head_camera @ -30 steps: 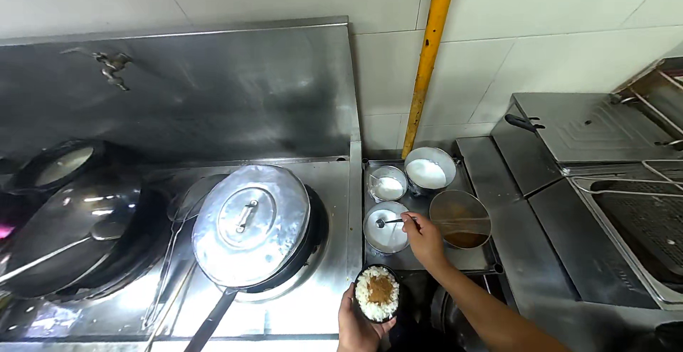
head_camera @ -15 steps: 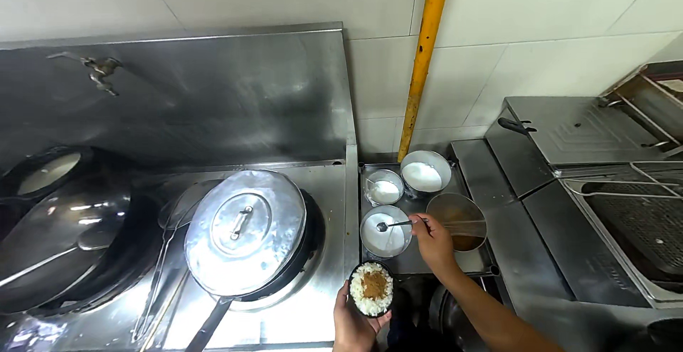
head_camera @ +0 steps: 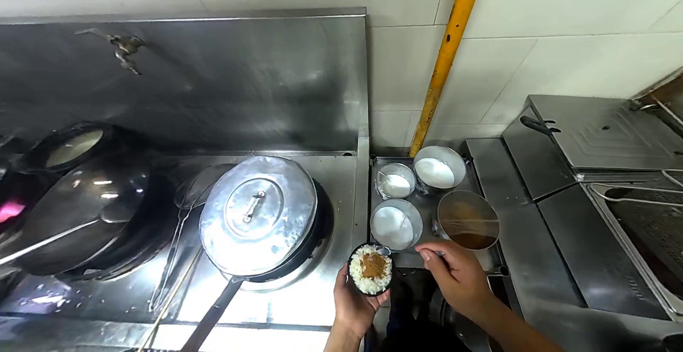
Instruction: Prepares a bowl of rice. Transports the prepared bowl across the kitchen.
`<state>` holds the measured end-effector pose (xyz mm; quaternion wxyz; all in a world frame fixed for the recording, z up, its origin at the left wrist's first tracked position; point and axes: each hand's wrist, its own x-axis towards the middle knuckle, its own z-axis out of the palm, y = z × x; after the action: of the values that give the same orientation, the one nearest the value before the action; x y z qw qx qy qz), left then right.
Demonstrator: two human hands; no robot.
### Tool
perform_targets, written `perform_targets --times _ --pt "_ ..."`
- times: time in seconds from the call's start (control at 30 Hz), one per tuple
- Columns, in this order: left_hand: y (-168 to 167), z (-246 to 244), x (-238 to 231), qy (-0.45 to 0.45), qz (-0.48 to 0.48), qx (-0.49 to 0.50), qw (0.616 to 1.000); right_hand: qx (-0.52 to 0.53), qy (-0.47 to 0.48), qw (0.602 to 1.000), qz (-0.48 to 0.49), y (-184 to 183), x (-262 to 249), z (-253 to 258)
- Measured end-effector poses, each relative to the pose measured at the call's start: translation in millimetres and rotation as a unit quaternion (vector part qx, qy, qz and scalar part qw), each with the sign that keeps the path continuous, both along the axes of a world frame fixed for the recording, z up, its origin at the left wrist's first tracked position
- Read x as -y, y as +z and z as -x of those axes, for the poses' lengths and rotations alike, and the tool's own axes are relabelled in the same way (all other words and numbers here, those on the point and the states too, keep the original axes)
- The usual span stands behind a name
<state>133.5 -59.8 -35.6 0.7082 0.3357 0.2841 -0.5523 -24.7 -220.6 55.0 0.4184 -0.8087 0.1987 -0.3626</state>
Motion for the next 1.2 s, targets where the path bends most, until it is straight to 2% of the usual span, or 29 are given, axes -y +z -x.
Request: perform_targets --times 0.1,0.2,0.4,0.53,0.63,0.73,0.87,1.2 --pt "0.5 -1.2 2.5 -0.002 -0.001 0.004 1.0 0.011 -0.048 0.998 0.025 3.1 8.9 2.8" --pt "-1.6 -1.9 1.5 0.002 -0.001 -0.005 1.0 0.013 -0.107 0.994 0.006 7.4 27.1 1.2" --pt "-2.8 -0.9 0.4 0.009 -0.001 -0.009 1.0 -0.099 -0.225 0.966 -0.075 -6.0 89.0 -41.8" --pt "2.2 0.3 -0.3 0.014 -0.02 -0.001 1.0 -0.127 -0.221 0.962 -0.097 -31.8 118.2 -81.7" --pt "3.9 -0.5 -2.9 0.022 -0.031 0.002 0.999 -0.153 -0.21 0.963 -0.07 -49.6 124.1 -100.5" --pt "3.0 -2.1 -5.3 0.032 -0.044 0.007 0.999 -0.179 -0.198 0.962 -0.053 -63.8 128.1 -110.6" --pt "4.4 -3.5 -8.3 0.037 -0.056 0.013 0.998 -0.207 -0.188 0.957 -0.082 -80.0 133.2 -114.8" --pt "5.8 -3.4 -4.3 0.034 -0.058 0.017 0.998 -0.185 -0.213 0.95 -0.135 -79.4 133.1 -111.7"
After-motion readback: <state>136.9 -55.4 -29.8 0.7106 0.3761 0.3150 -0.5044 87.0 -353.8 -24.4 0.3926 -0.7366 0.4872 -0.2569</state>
